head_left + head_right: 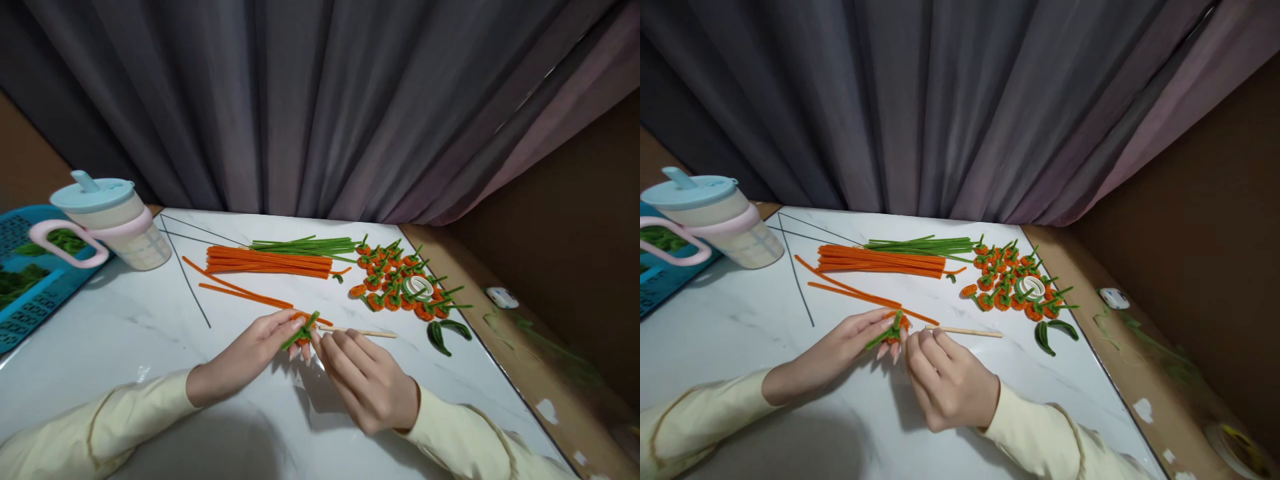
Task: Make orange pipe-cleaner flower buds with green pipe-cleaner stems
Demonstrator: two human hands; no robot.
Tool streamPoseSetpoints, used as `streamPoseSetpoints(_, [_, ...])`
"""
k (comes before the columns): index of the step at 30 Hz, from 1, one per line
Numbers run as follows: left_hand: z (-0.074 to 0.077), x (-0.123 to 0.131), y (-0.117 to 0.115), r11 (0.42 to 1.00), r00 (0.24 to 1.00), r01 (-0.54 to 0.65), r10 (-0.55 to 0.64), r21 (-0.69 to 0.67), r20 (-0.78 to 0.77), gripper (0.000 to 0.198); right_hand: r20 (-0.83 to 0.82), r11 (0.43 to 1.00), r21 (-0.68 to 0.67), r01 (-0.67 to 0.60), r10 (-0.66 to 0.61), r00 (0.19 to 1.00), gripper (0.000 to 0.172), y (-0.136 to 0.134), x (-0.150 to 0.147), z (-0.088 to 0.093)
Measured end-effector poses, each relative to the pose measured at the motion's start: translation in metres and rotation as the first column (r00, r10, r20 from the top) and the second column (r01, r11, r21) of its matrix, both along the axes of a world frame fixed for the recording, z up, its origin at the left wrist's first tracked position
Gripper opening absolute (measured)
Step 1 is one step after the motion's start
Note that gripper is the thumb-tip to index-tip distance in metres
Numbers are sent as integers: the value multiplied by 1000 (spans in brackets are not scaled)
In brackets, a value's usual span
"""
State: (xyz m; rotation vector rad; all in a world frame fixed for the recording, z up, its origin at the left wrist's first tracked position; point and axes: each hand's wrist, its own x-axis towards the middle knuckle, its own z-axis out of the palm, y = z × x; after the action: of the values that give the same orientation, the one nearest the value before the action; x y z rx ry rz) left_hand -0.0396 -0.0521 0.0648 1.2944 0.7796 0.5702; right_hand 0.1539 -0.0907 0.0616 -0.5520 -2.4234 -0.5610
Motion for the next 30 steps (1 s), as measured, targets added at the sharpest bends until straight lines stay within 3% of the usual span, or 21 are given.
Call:
streamPoseSetpoints(14, [-9, 0, 1, 978, 995, 35, -15, -204, 98, 32, 15, 995, -101, -12, 14, 1000, 33, -2, -1, -2])
streamPoseSetpoints(17, [-14, 1, 3, 985, 997, 28, -14, -172, 80, 31, -71, 975, -219, -27, 12, 997, 26, -1, 2, 0])
streamPoseSetpoints(19, [-17, 0, 4, 990, 998, 43, -36, -134, 51, 34, -239, 920, -390, -42, -57, 969, 23, -1, 4, 5])
streamPoseSetpoints(21, [-18, -1, 6, 990, 997, 71, -68, -119, 29, 35, -383, 811, -578, -86, -178, 906, 19, 0, 5, 10])
streamPoseSetpoints(23, [-18, -1, 7, 990, 995, 95, -94, -109, 11, 34, -419, 688, -712, -140, -257, 871, 11, 2, 5, 15])
streamPoseSetpoints(25, [-18, -2, 8, 990, 994, 106, -107, -89, -4, 32, -397, 601, -781, -170, -269, 878, 6, 2, 3, 17])
streamPoseSetpoints(27, [-18, -2, 8, 992, 994, 109, -110, -72, -13, 31, -390, 575, -798, -180, -265, 882, 8, 3, 0, 15])
streamPoseSetpoints(30, [-18, -2, 8, 993, 995, 96, -97, -67, -10, 28, -411, 603, -777, -182, -265, 872, 12, 4, -3, 7])
